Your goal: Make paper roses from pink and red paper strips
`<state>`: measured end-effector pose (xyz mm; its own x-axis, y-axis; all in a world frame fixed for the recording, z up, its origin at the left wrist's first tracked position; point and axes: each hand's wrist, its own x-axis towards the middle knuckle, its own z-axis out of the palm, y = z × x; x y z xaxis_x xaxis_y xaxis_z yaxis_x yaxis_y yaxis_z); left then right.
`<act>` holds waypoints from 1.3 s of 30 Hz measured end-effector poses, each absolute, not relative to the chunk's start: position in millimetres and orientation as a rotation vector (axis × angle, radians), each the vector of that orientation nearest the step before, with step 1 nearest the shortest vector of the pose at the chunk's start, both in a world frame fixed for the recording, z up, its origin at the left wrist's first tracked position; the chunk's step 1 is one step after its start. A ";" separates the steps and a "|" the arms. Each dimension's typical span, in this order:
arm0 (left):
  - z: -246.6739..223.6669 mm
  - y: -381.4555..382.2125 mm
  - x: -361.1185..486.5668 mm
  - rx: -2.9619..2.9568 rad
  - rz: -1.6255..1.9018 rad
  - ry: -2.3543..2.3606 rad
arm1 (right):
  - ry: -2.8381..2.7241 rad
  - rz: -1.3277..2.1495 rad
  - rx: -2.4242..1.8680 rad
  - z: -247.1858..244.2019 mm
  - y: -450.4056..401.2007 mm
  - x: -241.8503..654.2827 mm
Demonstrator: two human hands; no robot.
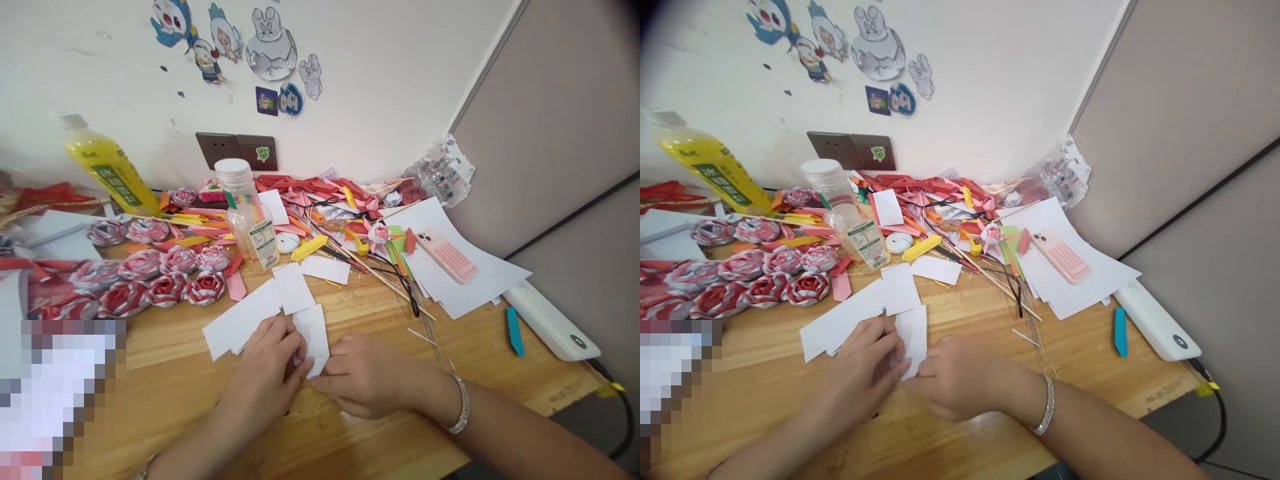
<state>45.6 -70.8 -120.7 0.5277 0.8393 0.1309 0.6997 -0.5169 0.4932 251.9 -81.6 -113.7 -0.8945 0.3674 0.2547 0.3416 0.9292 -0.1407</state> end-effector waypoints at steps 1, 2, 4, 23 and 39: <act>-120.8 -69.5 43.8 2.397 0.510 1.268 | -2.828 0.143 -0.538 -115.8 -82.2 250.8; -120.9 -67.8 41.7 2.405 0.518 1.274 | -2.842 0.149 -0.539 -117.4 -82.3 250.2; -121.7 -63.6 36.9 2.418 0.545 1.287 | -2.858 0.166 -0.540 -118.5 -81.6 250.4; -124.4 -60.8 25.1 2.694 0.518 1.054 | -2.915 0.486 -0.864 -87.1 -66.0 264.5; -113.2 -73.7 28.1 2.845 0.361 0.867 | -2.660 -0.142 -0.767 -106.4 -57.7 263.8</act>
<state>28.1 -73.7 -113.2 0.8044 0.5643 0.1855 0.5294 -0.8227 0.2072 263.8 -57.7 -106.4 -0.7845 0.4943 0.3744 0.5314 0.8471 -0.0048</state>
